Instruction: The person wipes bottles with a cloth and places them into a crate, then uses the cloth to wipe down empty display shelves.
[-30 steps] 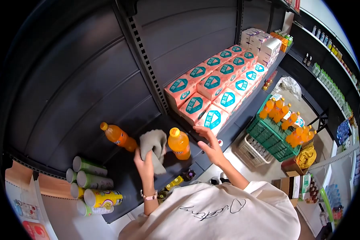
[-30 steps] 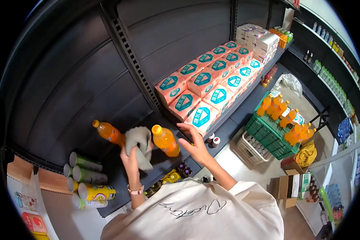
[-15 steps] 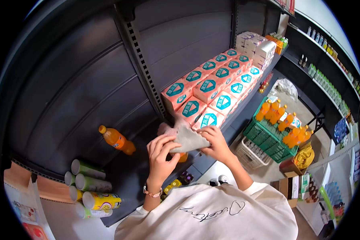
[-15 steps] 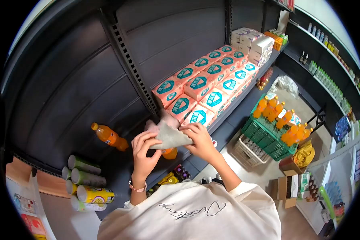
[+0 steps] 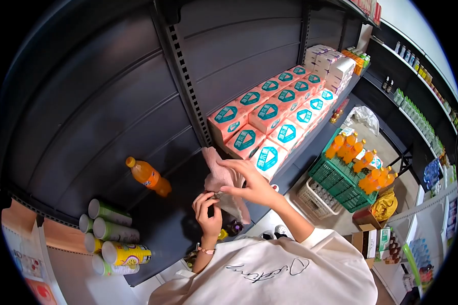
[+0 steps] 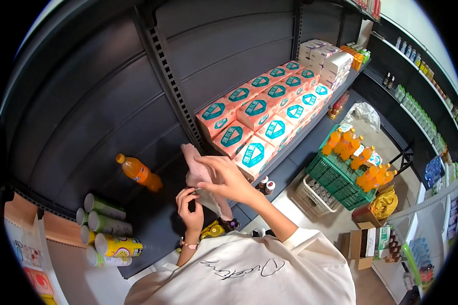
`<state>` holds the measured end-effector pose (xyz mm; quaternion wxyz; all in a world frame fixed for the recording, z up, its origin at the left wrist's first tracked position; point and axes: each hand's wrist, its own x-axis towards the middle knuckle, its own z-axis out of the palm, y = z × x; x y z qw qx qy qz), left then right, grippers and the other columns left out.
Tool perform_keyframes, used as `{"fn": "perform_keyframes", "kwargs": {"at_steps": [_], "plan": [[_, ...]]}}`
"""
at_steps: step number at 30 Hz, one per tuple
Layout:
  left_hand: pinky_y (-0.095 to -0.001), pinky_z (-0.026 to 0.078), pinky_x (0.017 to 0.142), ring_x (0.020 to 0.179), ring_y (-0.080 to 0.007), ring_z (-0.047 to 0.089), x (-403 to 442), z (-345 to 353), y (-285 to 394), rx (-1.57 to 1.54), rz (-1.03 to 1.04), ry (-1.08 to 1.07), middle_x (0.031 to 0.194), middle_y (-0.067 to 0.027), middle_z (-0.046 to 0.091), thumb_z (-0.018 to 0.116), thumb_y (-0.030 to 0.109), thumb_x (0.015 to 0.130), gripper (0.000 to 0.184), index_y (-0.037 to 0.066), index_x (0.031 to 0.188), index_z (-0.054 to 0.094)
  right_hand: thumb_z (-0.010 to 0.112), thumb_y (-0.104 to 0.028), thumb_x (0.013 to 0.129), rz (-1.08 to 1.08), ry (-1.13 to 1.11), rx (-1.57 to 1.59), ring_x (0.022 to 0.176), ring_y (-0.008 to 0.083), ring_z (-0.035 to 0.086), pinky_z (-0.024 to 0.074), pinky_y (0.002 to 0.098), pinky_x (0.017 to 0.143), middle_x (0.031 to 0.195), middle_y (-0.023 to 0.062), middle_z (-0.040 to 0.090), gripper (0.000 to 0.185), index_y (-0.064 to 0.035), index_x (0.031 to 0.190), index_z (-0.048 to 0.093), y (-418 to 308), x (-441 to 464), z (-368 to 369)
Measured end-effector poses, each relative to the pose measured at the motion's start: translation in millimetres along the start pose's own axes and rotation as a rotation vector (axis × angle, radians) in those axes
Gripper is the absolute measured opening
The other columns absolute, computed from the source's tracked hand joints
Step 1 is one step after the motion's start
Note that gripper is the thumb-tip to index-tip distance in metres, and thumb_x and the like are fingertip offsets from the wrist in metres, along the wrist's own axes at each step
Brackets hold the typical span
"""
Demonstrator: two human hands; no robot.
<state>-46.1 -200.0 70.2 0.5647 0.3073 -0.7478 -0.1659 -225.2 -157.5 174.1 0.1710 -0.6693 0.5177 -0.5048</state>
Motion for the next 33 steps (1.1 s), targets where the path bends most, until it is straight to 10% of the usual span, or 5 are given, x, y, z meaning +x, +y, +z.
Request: {"fn": "perform_keyframes", "kwargs": {"at_steps": [6,14,21,28,33], "plan": [[-0.0384,0.041,0.095,0.107,-0.0283,0.053,-29.2,11.9,-19.3,-0.395,-0.468,0.079,0.116,-0.0163,0.054,0.072,0.014,0.078,0.058,-0.001,0.126,0.043,0.078,-0.033,0.075,-0.015,0.142,-0.231,0.102,0.0267,0.053,0.0405,0.0367,0.09,0.114,0.0106,0.061,0.055,-0.0079,0.121,0.062,10.2,2.6,21.0],[-0.0402,0.045,0.094,0.106,-0.0327,0.056,-39.2,13.6,-48.0,-0.086,-0.265,-0.46,0.118,-0.0193,0.055,0.076,0.012,0.074,0.059,-0.002,0.125,0.049,0.065,-0.026,0.087,0.024,0.354,-0.099,0.103,0.0328,0.053,0.0403,0.0397,0.092,0.107,0.0171,0.061,0.036,-0.0008,0.112,0.063,41.6,-16.2,57.8],[-0.0372,0.037,0.104,0.118,-0.0257,0.05,-18.4,21.4,-30.0,-0.445,-0.508,-0.274,0.127,-0.0181,0.052,0.077,0.01,0.075,0.07,-0.002,0.134,0.042,0.047,-0.019,0.095,0.28,0.309,0.129,0.101,0.0371,0.057,0.0438,0.0393,0.09,0.107,0.022,0.062,0.03,0.0022,0.112,0.06,103.8,-55.4,86.8],[-0.0333,0.05,0.087,0.092,-0.0171,0.063,-15.7,41.4,-50.9,-0.528,-0.333,-0.266,0.103,-0.0048,0.063,0.081,0.003,0.066,0.052,0.003,0.113,0.058,0.044,-0.026,0.096,0.7,0.16,0.252,0.081,0.0345,0.065,0.0483,0.0437,0.072,0.088,0.024,0.064,0.033,0.0019,0.102,0.06,123.5,-114.4,112.9],[-0.0348,0.049,0.088,0.093,-0.0184,0.062,-25.1,33.2,2.7,-0.605,-0.398,-0.477,0.107,-0.0063,0.061,0.082,0.01,0.06,0.063,0.003,0.116,0.055,0.044,-0.028,0.098,0.817,0.113,0.361,0.069,0.0139,0.053,0.0466,0.0358,0.064,0.071,0.0091,0.059,0.034,0.0015,0.095,0.062,135.4,-154.3,97.6]]}}
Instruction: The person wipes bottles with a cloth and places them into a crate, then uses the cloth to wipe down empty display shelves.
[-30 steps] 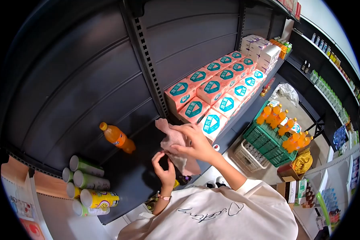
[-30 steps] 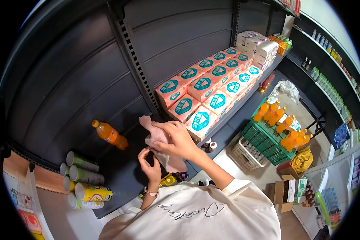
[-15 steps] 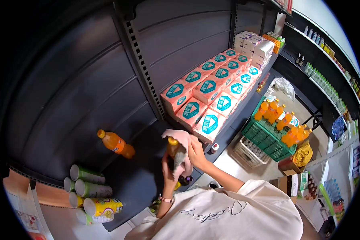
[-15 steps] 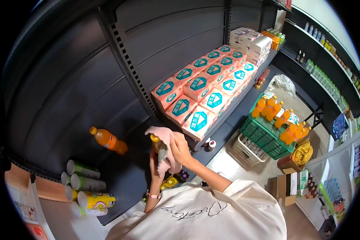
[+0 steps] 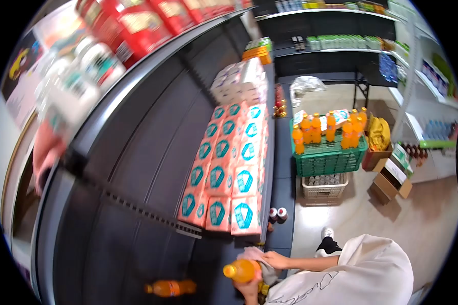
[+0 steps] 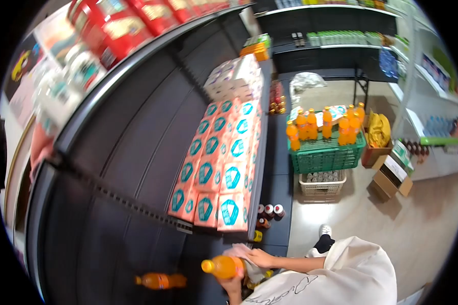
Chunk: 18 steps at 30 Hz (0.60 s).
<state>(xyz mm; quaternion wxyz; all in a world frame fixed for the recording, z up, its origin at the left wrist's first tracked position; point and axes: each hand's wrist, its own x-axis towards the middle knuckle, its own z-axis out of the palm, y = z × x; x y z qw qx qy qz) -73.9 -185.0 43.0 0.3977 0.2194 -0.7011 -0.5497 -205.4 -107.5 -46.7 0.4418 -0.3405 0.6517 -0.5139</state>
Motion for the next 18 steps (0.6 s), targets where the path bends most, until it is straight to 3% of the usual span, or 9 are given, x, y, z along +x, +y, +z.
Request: {"fn": "perform_keyframes", "kwargs": {"at_steps": [2,3,5,9,11,14,15,16,18], "plan": [[-0.036,0.048,0.09,0.096,-0.0196,0.06,-9.2,13.4,-10.0,-0.098,-0.014,-0.163,0.109,-0.0077,0.058,0.084,0.015,0.059,0.073,0.003,0.122,0.048,0.043,-0.032,0.099,0.039,0.014,0.033,0.085,0.0138,0.057,0.0491,0.0351,0.076,0.087,0.0106,0.065,0.038,-0.0004,0.105,0.064,26.4,-2.6,-13.2],[-0.0367,0.047,0.092,0.099,-0.0204,0.059,-11.2,25.6,-8.8,-0.23,-0.009,-0.203,0.111,-0.0086,0.057,0.084,0.016,0.059,0.077,0.003,0.124,0.045,0.043,-0.032,0.1,0.021,0.027,0.283,0.097,0.0137,0.056,0.0478,0.0331,0.086,0.098,0.009,0.066,0.039,-0.0016,0.111,0.065,17.2,-15.8,-23.0],[-0.0375,0.046,0.093,0.101,-0.0224,0.057,-7.5,58.8,-5.3,-0.242,0.027,-0.246,0.113,-0.01,0.055,0.085,0.021,0.06,0.079,0.003,0.125,0.043,0.047,-0.041,0.099,0.338,-0.066,0.559,0.107,0.0166,0.06,0.048,0.0321,0.092,0.119,0.0062,0.063,0.046,-0.0053,0.125,0.06,-50.1,-59.6,-71.1],[-0.0365,0.046,0.092,0.104,-0.0245,0.056,8.7,128.1,2.9,-0.191,0.151,-0.37,0.116,-0.0129,0.052,0.086,0.034,0.062,0.085,0.0,0.125,0.041,0.05,-0.045,0.097,0.208,-0.141,1.201,0.118,0.0151,0.055,0.0436,0.033,0.103,0.13,0.006,0.056,0.056,-0.0062,0.137,0.047,0.8,-73.1,-126.3],[-0.0369,0.046,0.091,0.104,-0.0259,0.057,27.1,163.4,13.2,-0.083,0.246,-0.494,0.117,-0.0145,0.053,0.084,0.044,0.064,0.087,0.001,0.125,0.038,0.048,-0.035,0.099,-0.061,0.003,1.173,0.124,0.0137,0.049,0.04,0.0309,0.106,0.136,0.0028,0.051,0.047,-0.0105,0.139,0.044,-25.3,-99.9,-163.0],[-0.0383,0.046,0.093,0.104,-0.0262,0.058,42.7,240.0,20.8,-0.465,0.15,-0.639,0.116,-0.015,0.054,0.084,0.045,0.065,0.084,-0.001,0.122,0.043,0.046,-0.036,0.1,-0.111,0.147,1.099,0.128,0.0111,0.046,0.0394,0.0309,0.107,0.142,0.0015,0.044,0.047,-0.0131,0.141,0.043,-30.7,-138.2,-209.1],[-0.0385,0.046,0.093,0.104,-0.0261,0.058,47.7,260.2,18.8,-0.512,0.113,-0.706,0.116,-0.0141,0.055,0.084,0.046,0.065,0.083,-0.002,0.121,0.046,0.045,-0.038,0.1,-0.031,0.257,1.109,0.124,0.012,0.051,0.0421,0.0317,0.104,0.137,0.004,0.051,0.046,-0.0133,0.139,0.045,-45.9,-165.6,-222.0],[-0.0382,0.046,0.092,0.104,-0.0267,0.058,55.4,282.2,18.6,-0.446,0.135,-0.836,0.113,-0.0129,0.057,0.084,0.044,0.066,0.074,-0.002,0.116,0.052,0.044,-0.037,0.101,0.127,0.275,1.299,0.118,0.0132,0.056,0.0455,0.032,0.101,0.133,0.0052,0.056,0.044,-0.0123,0.136,0.048,13.9,-162.9,-228.1],[-0.0374,0.046,0.089,0.1,-0.0268,0.059,67.2,323.3,23.7,-0.343,0.208,-1.032,0.107,-0.0102,0.059,0.082,0.04,0.068,0.059,0.0,0.107,0.062,0.046,-0.039,0.1,0.081,0.35,1.3,0.111,0.0135,0.061,0.0494,0.032,0.096,0.128,0.0046,0.059,0.045,-0.0094,0.133,0.05,40.0,-192.3,-250.6]]}}
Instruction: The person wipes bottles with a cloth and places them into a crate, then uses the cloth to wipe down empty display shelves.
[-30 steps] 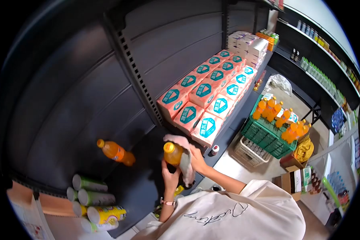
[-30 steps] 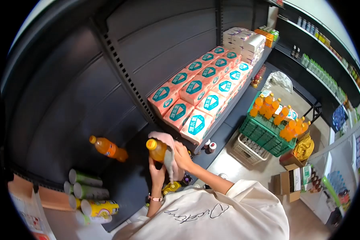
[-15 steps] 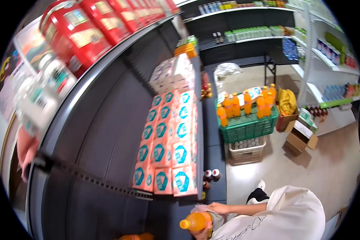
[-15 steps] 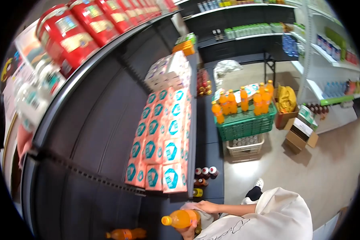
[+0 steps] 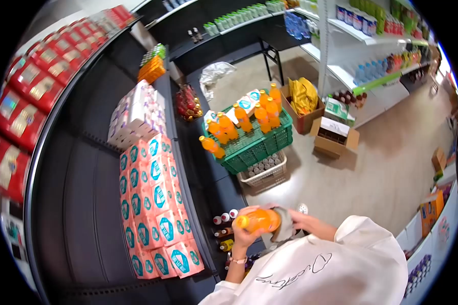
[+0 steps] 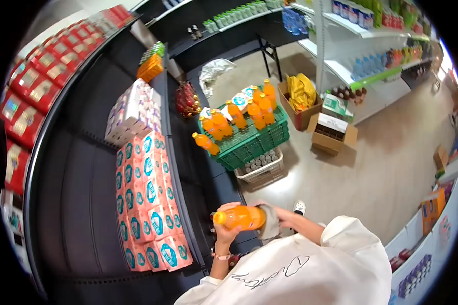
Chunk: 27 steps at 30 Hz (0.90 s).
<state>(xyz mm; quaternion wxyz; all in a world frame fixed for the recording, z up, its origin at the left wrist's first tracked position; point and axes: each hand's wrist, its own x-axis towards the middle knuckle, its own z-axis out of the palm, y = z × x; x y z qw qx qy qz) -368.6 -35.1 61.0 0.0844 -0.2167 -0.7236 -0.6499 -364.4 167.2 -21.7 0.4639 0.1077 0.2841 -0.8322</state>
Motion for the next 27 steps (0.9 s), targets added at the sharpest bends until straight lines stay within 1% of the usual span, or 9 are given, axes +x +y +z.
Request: {"fn": "perform_keyframes", "kwargs": {"at_steps": [2,5,8,11,12,16,22,25,27], "plan": [[-0.0366,0.046,0.086,0.093,-0.0258,0.059,33.7,24.8,-13.9,0.069,0.033,-0.124,0.1,-0.0073,0.06,0.081,0.034,0.071,0.043,0.004,0.099,0.069,0.05,-0.041,0.097,-0.096,0.229,0.005,0.099,0.0141,0.065,0.0534,0.0335,0.087,0.12,0.0053,0.064,0.044,-0.0086,0.128,0.054,-29.6,-31.4,-18.4],[-0.0337,0.046,0.075,0.08,-0.0224,0.055,77.2,73.8,-8.7,0.265,0.082,-0.278,0.085,-0.0062,0.057,0.079,0.026,0.072,0.03,0.01,0.098,0.074,0.053,-0.041,0.096,-0.297,0.282,0.02,0.095,0.0146,0.065,0.0539,0.034,0.085,0.115,0.005,0.065,0.041,-0.0095,0.121,0.059,-45.5,-50.0,-83.9],[-0.0301,0.044,0.065,0.069,-0.0171,0.049,117.6,123.7,-18.5,0.138,0.025,-0.484,0.076,-0.0058,0.05,0.079,0.02,0.071,0.032,0.012,0.102,0.075,0.054,-0.037,0.095,-0.269,0.416,0.211,0.095,0.0181,0.065,0.0549,0.0362,0.084,0.112,0.007,0.066,0.037,-0.0081,0.116,0.061,-65.4,-74.5,-129.4],[-0.0259,0.042,0.058,0.062,-0.0153,0.048,135.9,160.7,-21.6,0.117,-0.039,-0.553,0.069,-0.0044,0.047,0.082,0.018,0.069,0.036,0.011,0.103,0.074,0.052,-0.033,0.096,-0.291,0.499,0.264,0.096,0.021,0.065,0.0549,0.0371,0.085,0.112,0.0103,0.065,0.035,-0.0054,0.116,0.06,-70.6,-87.2,-173.2],[-0.0242,0.045,0.055,0.056,-0.0153,0.053,141.7,166.5,-20.8,0.15,0.087,-0.528,0.069,-0.0041,0.055,0.082,0.019,0.069,0.033,0.009,0.099,0.074,0.048,-0.029,0.098,-0.332,0.614,0.296,0.098,0.0232,0.065,0.0548,0.0376,0.086,0.113,0.0126,0.065,0.034,-0.0038,0.117,0.06,-73.5,-89.1,-177.3],[-0.0264,0.052,0.055,0.059,-0.0191,0.065,163.9,172.9,-29.5,0.174,0.141,-0.479,0.076,-0.0095,0.069,0.083,0.022,0.07,0.027,0.007,0.088,0.071,0.048,-0.027,0.098,-0.354,0.59,0.308,0.097,0.0221,0.065,0.055,0.0377,0.085,0.112,0.0119,0.066,0.032,-0.0034,0.116,0.06,-92.2,-87.4,-186.5],[-0.0297,0.052,0.055,0.06,-0.0234,0.067,180.7,148.7,-86.9,0.352,-0.052,-0.452,0.074,-0.0089,0.069,0.079,0.027,0.073,0.025,0.008,0.084,0.067,0.047,-0.03,0.098,-0.25,0.634,0.477,0.101,0.026,0.064,0.0518,0.0421,0.09,0.112,0.0122,0.066,0.035,-0.0032,0.116,0.061,-96.9,-24.1,-208.8],[-0.0318,0.052,0.055,0.06,-0.0256,0.067,204.6,129.2,-104.6,0.447,-0.17,-0.494,0.071,-0.009,0.068,0.077,0.03,0.075,0.025,0.009,0.082,0.065,0.046,-0.03,0.097,-0.297,0.668,0.528,0.103,0.0275,0.063,0.0501,0.0439,0.093,0.114,0.0128,0.066,0.036,-0.0028,0.116,0.06,-106.2,8.3,-214.5],[-0.0332,0.051,0.053,0.059,-0.0265,0.066,228.1,117.0,-109.6,0.458,-0.165,-0.447,0.067,-0.0087,0.067,0.076,0.032,0.075,0.026,0.01,0.08,0.063,0.046,-0.03,0.097,-0.301,0.537,0.506,0.103,0.0269,0.063,0.0497,0.0434,0.094,0.116,0.0135,0.065,0.036,-0.0026,0.116,0.06,-104.9,33.2,-244.9]]}}
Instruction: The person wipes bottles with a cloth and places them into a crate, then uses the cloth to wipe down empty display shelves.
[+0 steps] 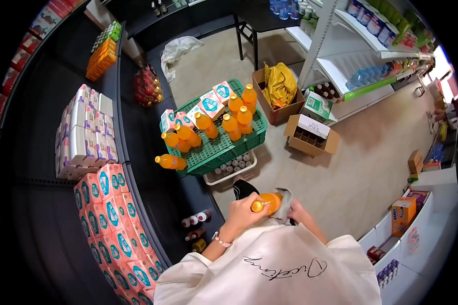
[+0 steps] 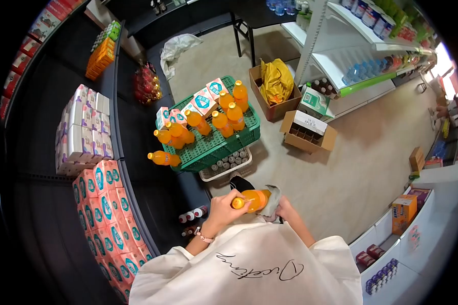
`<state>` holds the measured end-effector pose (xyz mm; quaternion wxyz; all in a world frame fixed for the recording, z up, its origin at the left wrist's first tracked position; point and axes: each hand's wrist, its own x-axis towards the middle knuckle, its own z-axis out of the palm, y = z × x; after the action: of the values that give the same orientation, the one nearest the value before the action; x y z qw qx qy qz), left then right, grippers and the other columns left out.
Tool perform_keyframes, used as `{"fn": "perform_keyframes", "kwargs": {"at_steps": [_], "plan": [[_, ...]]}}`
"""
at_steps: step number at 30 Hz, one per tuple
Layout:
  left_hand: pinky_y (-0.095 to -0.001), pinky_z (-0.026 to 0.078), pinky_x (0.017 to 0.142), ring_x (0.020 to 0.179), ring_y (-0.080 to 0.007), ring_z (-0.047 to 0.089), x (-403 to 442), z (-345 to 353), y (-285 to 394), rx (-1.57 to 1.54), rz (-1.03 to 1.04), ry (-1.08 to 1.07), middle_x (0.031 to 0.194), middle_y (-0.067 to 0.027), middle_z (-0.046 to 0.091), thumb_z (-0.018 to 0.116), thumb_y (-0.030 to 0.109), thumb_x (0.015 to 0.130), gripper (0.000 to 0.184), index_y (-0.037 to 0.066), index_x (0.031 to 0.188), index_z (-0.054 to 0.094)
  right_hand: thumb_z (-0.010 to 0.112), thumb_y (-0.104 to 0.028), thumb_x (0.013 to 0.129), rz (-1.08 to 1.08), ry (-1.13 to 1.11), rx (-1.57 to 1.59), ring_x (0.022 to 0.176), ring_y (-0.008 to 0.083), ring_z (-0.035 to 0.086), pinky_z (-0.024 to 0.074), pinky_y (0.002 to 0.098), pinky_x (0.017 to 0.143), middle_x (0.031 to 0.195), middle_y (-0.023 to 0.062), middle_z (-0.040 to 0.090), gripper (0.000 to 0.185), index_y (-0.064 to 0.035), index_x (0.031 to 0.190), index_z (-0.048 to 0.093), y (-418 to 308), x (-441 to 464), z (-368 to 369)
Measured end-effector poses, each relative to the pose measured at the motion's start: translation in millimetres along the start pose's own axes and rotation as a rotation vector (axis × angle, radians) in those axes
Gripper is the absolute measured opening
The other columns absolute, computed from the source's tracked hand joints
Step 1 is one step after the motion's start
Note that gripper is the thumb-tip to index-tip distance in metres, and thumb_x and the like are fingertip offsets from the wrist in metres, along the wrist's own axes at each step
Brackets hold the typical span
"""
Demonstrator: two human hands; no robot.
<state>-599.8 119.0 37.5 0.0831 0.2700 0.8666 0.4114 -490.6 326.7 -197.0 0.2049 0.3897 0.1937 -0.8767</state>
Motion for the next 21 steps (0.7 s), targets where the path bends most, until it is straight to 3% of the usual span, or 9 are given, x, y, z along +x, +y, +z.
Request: {"fn": "perform_keyframes", "kwargs": {"at_steps": [2,6,12,16,17,21], "plan": [[-0.0338,0.051,0.051,0.058,-0.0272,0.066,19.5,-13.0,-14.7,0.018,-0.014,0.031,0.066,-0.0086,0.066,0.077,0.033,0.075,0.027,0.01,0.08,0.062,0.046,-0.029,0.097,0.011,-0.069,-0.028,0.104,0.027,0.063,0.0496,0.0435,0.094,0.117,0.0141,0.064,0.035,-0.0026,0.116,0.06,-8.0,25.7,9.6],[-0.0346,0.05,0.05,0.054,-0.0284,0.064,58.9,-41.8,-41.2,0.094,0.026,0.065,0.061,-0.0098,0.063,0.078,0.032,0.073,0.028,0.011,0.078,0.06,0.045,-0.027,0.097,0.023,0.127,0.009,0.108,0.0287,0.062,0.0477,0.0437,0.098,0.118,0.0148,0.064,0.036,-0.0019,0.119,0.059,-43.0,46.7,103.6],[-0.0359,0.052,0.053,0.058,-0.0289,0.065,89.1,-75.1,-78.1,-0.034,0.117,0.087,0.065,-0.0097,0.065,0.079,0.031,0.068,0.027,0.012,0.077,0.062,0.03,-0.027,0.099,0.086,-0.008,-0.105,0.115,0.0267,0.059,0.0425,0.0427,0.104,0.127,0.0119,0.061,0.044,-0.0027,0.128,0.054,-78.2,90.0,178.1],[-0.0292,0.051,0.055,0.057,-0.0205,0.065,117.0,-106.0,-91.6,-0.228,-0.096,0.247,0.067,-0.0095,0.065,0.083,0.021,0.067,0.024,0.008,0.077,0.064,0.033,-0.031,0.099,0.068,-0.136,-0.034,0.123,0.0282,0.052,0.036,0.0453,0.109,0.134,0.0124,0.055,0.047,-0.0032,0.132,0.051,-91.4,96.4,189.1],[-0.0254,0.047,0.053,0.055,-0.0136,0.061,122.9,-117.6,-88.8,-0.267,-0.151,0.213,0.068,-0.0072,0.065,0.083,0.015,0.066,0.024,0.005,0.076,0.064,0.034,-0.034,0.098,0.032,-0.17,0.038,0.126,0.0298,0.049,0.0332,0.047,0.111,0.136,0.0139,0.052,0.049,-0.0033,0.132,0.051,-91.2,98.9,179.4],[-0.0211,0.042,0.05,0.052,-0.008,0.056,146.4,-146.3,-82.4,-0.277,0.042,0.142,0.066,-0.0032,0.063,0.082,0.013,0.066,0.022,0.004,0.075,0.064,0.038,-0.04,0.097,-0.235,-0.323,0.397,0.127,0.032,0.047,0.0311,0.0522,0.111,0.137,0.0131,0.051,0.049,-0.0081,0.132,0.05,-113.8,63.3,195.0]]}}
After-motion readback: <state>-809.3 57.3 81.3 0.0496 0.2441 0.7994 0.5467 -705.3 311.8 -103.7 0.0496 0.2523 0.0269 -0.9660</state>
